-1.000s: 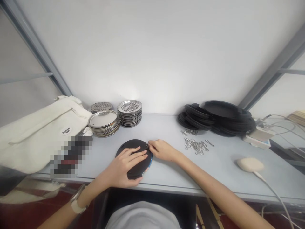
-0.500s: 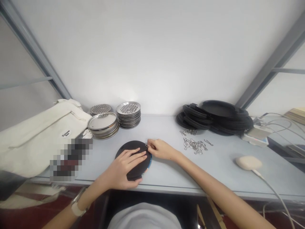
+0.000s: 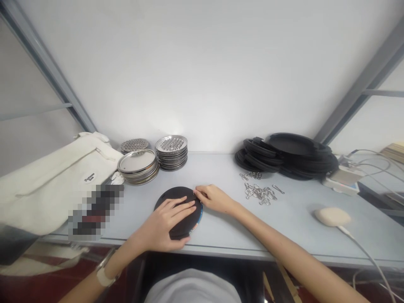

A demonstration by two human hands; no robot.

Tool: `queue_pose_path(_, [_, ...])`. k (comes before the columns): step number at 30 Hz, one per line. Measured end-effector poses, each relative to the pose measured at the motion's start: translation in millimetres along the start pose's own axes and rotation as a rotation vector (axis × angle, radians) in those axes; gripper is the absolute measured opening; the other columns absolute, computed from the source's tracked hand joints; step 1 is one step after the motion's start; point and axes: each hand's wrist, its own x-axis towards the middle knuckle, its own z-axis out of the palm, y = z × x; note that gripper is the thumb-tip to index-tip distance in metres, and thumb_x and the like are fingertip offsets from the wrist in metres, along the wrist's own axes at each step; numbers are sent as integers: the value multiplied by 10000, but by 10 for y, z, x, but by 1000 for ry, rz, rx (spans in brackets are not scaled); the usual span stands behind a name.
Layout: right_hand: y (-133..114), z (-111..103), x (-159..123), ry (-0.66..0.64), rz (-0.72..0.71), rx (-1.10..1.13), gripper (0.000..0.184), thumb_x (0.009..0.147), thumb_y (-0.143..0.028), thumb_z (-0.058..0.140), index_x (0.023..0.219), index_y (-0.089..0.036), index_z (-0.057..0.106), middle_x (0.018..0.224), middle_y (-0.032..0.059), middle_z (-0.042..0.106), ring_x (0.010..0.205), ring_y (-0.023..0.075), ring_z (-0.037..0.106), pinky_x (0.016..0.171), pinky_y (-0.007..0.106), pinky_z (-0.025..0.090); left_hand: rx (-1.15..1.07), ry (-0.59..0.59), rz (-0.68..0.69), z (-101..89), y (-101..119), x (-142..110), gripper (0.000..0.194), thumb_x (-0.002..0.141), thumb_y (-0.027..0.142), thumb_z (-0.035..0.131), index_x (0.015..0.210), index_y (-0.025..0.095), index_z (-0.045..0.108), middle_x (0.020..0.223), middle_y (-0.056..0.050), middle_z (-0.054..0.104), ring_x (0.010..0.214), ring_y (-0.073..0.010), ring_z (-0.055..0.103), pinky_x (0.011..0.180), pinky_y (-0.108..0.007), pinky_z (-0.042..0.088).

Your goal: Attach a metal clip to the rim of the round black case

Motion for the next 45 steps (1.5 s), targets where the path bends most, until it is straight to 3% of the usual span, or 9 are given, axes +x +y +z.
queue_pose_path(17, [70,-15,12,-47,9,108,434,943,-473,313,618,-187,337,545,-64,307,501,80,281,485,225,236,-8,5,-3,-6,-2,-2,717,735,354,605,1397,227,360,1385,-36,469,1325,-282,336,1066,-434,302])
queue_pose_path(45, [95,-15,10,-76,-4,88,431,964,-456,283,638,-186,364,546,-58,345,512,91,321,523,232,274,24,5,-3,1,8,12,710,741,380,603,1392,231,362,1365,-48,489,1311,-285,359,1046,-436,315])
